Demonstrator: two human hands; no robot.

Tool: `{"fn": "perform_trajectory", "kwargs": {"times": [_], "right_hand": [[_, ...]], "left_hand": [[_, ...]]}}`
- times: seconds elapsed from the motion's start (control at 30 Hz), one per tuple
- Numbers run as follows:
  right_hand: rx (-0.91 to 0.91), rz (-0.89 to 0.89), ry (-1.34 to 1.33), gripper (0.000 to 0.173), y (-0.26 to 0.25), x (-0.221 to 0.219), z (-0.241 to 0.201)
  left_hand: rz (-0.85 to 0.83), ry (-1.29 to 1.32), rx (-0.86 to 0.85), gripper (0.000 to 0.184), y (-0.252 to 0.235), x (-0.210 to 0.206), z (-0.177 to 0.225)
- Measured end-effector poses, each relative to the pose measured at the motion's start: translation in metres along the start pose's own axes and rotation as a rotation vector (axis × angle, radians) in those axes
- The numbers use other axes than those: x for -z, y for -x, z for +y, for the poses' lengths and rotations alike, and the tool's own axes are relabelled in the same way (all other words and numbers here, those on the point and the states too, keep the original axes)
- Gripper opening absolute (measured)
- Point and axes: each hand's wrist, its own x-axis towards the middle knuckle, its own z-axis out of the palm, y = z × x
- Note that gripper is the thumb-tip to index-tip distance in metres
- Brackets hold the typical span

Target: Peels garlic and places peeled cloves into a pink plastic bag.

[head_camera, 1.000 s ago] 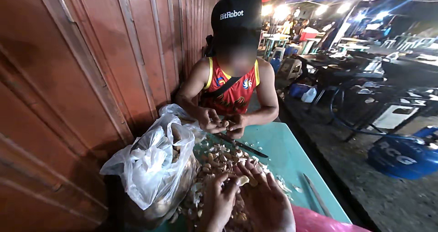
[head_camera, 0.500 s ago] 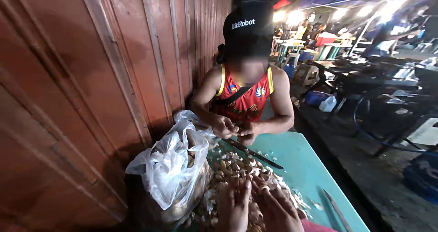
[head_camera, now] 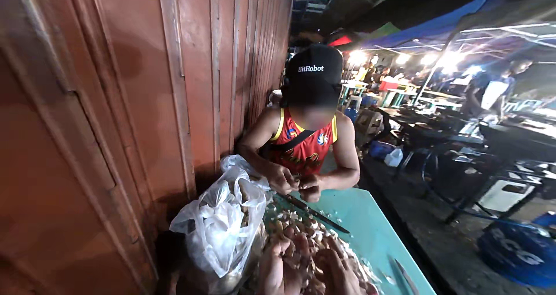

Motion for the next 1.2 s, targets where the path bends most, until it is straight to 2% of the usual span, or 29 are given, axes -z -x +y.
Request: {"fn": "perform_trajectory", "kwargs": {"times": [0.1,0.2,0.27,0.33,0.4,0.5,0.63,0.73,0.87,1.13,1.2], "right_hand": [[-0.083,-0.136,0.280,0.036,0.000,0.011,-0.027],[-0.054,-0.209,0.462,0.038,0.005,0.023,-0.038],[-0.002,-0.235,0.520,0.033,-0.001,0.036,-0.043],[-0.039,-0.322,0.532,0.034,-0.023,0.058,-0.043],[-0.125,-0.428,0.560,0.035,-0.060,0.082,-0.025],[-0.292,-0.527,0.712,0.032,-0.114,0.107,0.027],[-0.471,-0.583,0.836,0.031,-0.149,0.123,0.101],[-0.514,-0.514,0.846,0.030,-0.156,0.126,0.133],[-0.507,-0.424,0.801,0.029,-0.159,0.127,0.146],[-0.441,-0.461,0.597,0.040,-0.155,0.136,0.155],[-0.471,-0.463,0.514,0.043,-0.155,0.140,0.157]], "left_hand": [[-0.001,-0.009,-0.005,0.022,-0.003,0.003,0.001],[0.040,0.012,0.054,0.024,-0.003,0.004,0.003],[0.091,0.014,0.053,0.023,-0.002,0.001,0.003],[0.095,0.022,0.063,0.023,-0.002,0.001,0.002],[0.036,0.014,0.084,0.028,-0.006,0.008,0.001],[-0.012,-0.006,0.123,0.034,-0.011,0.011,0.002],[0.081,-0.017,0.111,0.026,-0.008,0.003,0.005],[0.124,-0.005,0.112,0.025,-0.008,0.003,0.006],[0.161,0.005,0.119,0.026,-0.007,0.002,0.001],[0.085,0.085,0.172,0.027,-0.002,0.000,-0.001],[0.065,0.085,0.172,0.029,-0.003,0.002,-0.001]]}}
